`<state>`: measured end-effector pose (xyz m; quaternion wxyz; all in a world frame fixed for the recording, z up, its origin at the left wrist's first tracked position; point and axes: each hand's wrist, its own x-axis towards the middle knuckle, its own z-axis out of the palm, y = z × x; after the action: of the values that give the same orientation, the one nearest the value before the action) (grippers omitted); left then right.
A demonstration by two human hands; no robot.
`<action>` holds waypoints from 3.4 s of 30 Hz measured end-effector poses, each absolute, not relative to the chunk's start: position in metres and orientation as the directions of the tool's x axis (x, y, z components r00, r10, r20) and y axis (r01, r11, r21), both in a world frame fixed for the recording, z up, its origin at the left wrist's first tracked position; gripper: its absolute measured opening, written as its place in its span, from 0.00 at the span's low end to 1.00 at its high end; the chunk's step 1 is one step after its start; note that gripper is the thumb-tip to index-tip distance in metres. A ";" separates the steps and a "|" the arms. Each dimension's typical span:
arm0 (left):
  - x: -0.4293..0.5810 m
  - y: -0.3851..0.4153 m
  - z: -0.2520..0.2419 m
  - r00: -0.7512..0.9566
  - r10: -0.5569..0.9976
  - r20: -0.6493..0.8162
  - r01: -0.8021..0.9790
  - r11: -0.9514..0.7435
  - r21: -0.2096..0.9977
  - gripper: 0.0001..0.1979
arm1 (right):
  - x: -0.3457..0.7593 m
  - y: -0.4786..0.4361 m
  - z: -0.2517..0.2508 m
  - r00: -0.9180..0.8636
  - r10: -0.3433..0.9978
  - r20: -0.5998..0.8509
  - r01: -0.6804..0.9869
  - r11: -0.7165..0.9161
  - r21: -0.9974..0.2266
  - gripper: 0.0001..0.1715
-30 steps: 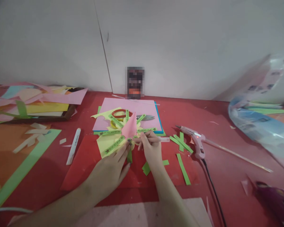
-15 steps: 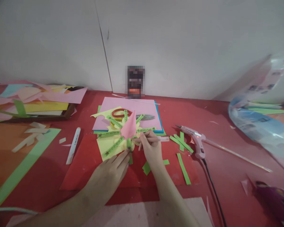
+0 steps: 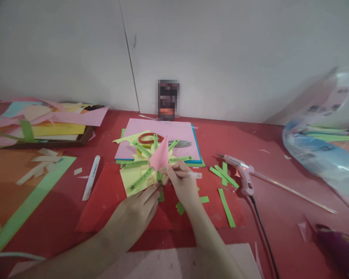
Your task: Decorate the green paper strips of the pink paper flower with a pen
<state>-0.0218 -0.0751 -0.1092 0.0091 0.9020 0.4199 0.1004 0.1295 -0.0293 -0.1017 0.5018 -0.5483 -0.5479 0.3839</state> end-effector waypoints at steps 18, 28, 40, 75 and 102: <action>-0.022 -0.075 -0.108 0.630 0.762 0.153 0.752 -0.647 0.124 0.18 | 0.131 -0.028 -0.101 0.141 0.977 0.161 0.286 0.115 -0.951 0.14; -0.023 -0.075 -0.108 0.624 0.761 0.177 0.754 -0.646 0.118 0.18 | 0.132 -0.031 -0.104 0.309 0.936 0.167 0.070 0.153 -0.986 0.16; -0.024 -0.076 -0.110 0.599 0.754 0.270 0.763 -0.639 0.092 0.18 | 0.135 -0.029 -0.106 0.339 0.811 0.476 0.488 0.281 -0.827 0.07; -0.023 -0.070 -0.113 0.533 0.744 0.403 0.762 -0.629 0.153 0.17 | 0.142 -0.027 -0.121 0.198 0.834 0.515 0.705 0.243 -0.666 0.10; -0.022 -0.071 -0.112 0.567 0.728 0.385 0.750 -0.649 0.123 0.16 | 0.131 -0.033 -0.103 0.412 0.744 0.525 0.521 0.280 -0.806 0.06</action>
<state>-0.0216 -0.0711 -0.1124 -0.0272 0.8847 0.4178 0.2049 0.1309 -0.0328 -0.1028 0.5959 -0.5925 -0.5339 0.0936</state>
